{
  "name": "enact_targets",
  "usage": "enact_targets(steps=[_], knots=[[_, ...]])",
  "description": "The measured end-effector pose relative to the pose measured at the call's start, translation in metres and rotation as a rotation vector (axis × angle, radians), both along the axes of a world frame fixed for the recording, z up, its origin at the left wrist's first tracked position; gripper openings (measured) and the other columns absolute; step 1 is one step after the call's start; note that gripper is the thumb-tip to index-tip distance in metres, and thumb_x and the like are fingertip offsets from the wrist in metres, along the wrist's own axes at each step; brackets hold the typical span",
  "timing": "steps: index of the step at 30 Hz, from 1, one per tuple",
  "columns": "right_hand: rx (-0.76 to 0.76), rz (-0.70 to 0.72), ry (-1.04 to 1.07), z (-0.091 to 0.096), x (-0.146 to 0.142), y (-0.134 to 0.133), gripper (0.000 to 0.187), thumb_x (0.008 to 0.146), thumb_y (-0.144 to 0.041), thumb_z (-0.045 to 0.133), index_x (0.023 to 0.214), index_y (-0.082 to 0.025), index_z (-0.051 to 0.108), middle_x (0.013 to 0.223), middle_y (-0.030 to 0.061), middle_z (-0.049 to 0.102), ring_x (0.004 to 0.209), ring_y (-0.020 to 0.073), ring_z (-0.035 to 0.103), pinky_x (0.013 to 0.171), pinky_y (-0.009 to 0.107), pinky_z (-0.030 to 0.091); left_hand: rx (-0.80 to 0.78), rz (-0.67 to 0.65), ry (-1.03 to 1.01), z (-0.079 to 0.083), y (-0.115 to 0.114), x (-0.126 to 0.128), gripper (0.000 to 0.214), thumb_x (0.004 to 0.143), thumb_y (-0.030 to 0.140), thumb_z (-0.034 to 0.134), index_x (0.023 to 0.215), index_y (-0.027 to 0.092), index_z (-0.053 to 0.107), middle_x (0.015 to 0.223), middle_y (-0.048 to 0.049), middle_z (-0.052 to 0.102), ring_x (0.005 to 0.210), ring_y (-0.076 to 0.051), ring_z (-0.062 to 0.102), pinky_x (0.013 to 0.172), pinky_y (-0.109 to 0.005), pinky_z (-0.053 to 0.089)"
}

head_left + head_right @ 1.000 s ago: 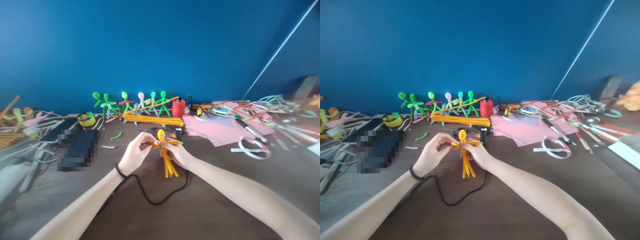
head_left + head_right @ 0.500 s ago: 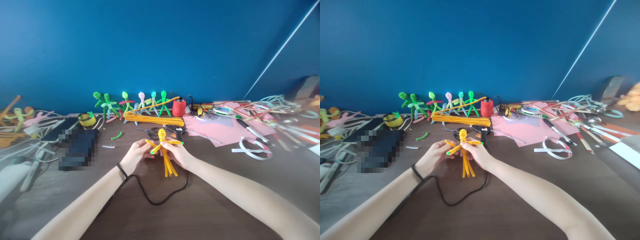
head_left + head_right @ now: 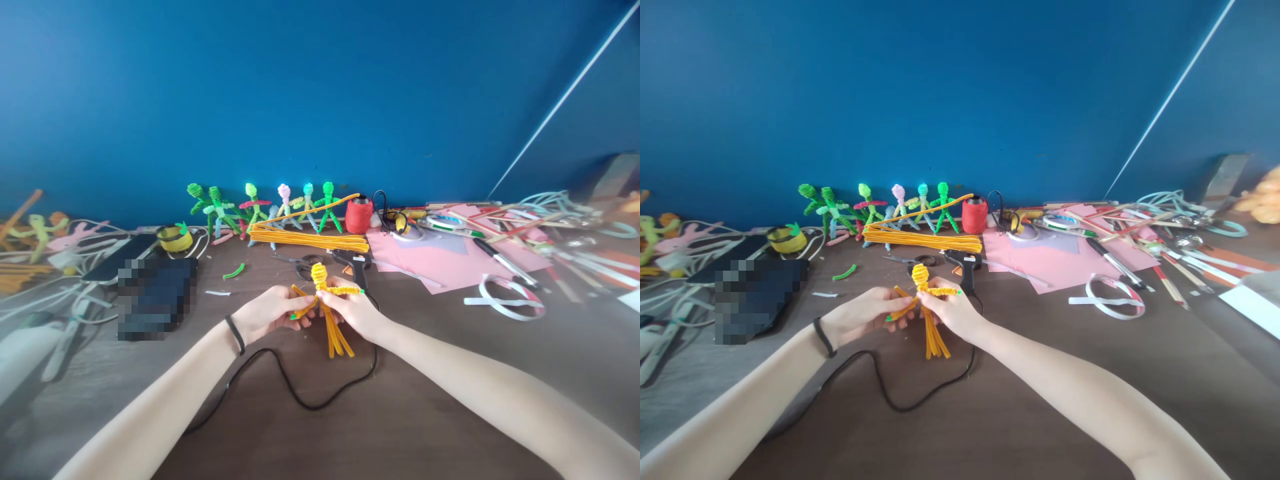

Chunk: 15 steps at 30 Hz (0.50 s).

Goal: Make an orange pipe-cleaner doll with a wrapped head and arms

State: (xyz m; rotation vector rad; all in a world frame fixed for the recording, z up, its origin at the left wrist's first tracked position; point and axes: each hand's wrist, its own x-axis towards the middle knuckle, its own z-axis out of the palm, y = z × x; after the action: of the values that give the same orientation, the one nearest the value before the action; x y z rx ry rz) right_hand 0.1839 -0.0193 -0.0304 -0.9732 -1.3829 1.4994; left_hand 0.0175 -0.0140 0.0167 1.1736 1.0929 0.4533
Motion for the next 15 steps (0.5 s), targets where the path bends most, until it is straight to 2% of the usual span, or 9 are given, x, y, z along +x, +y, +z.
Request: enact_targets(steps=[8,15], knots=[[-0.015,0.011,-0.02,0.004,-0.001,-0.002,0.016,0.074,-0.034,0.053,0.07,-0.018,0.05,0.055,-0.0021,0.055,0.044,0.0091,0.045,0.041,0.022,0.033,0.063,0.07,0.011,-0.002,0.001,0.001,0.014,0.063,0.024,0.066,0.067,0.011,0.062,0.066,-0.0012,0.058,0.051,-0.006,0.045,0.044,-0.019,0.028],[-0.062,0.013,0.064,-0.006,0.0,0.003,0.018,0.075,-0.036,0.053,0.072,-0.018,0.05,0.055,-0.0021,0.056,0.044,0.0085,0.044,0.041,0.021,0.03,0.139,0.148,-0.058,-0.001,0.0,0.004,0.016,0.061,0.022,0.067,0.073,0.012,0.062,0.067,-0.0003,0.057,0.053,-0.006,0.043,0.045,-0.019,0.028]])
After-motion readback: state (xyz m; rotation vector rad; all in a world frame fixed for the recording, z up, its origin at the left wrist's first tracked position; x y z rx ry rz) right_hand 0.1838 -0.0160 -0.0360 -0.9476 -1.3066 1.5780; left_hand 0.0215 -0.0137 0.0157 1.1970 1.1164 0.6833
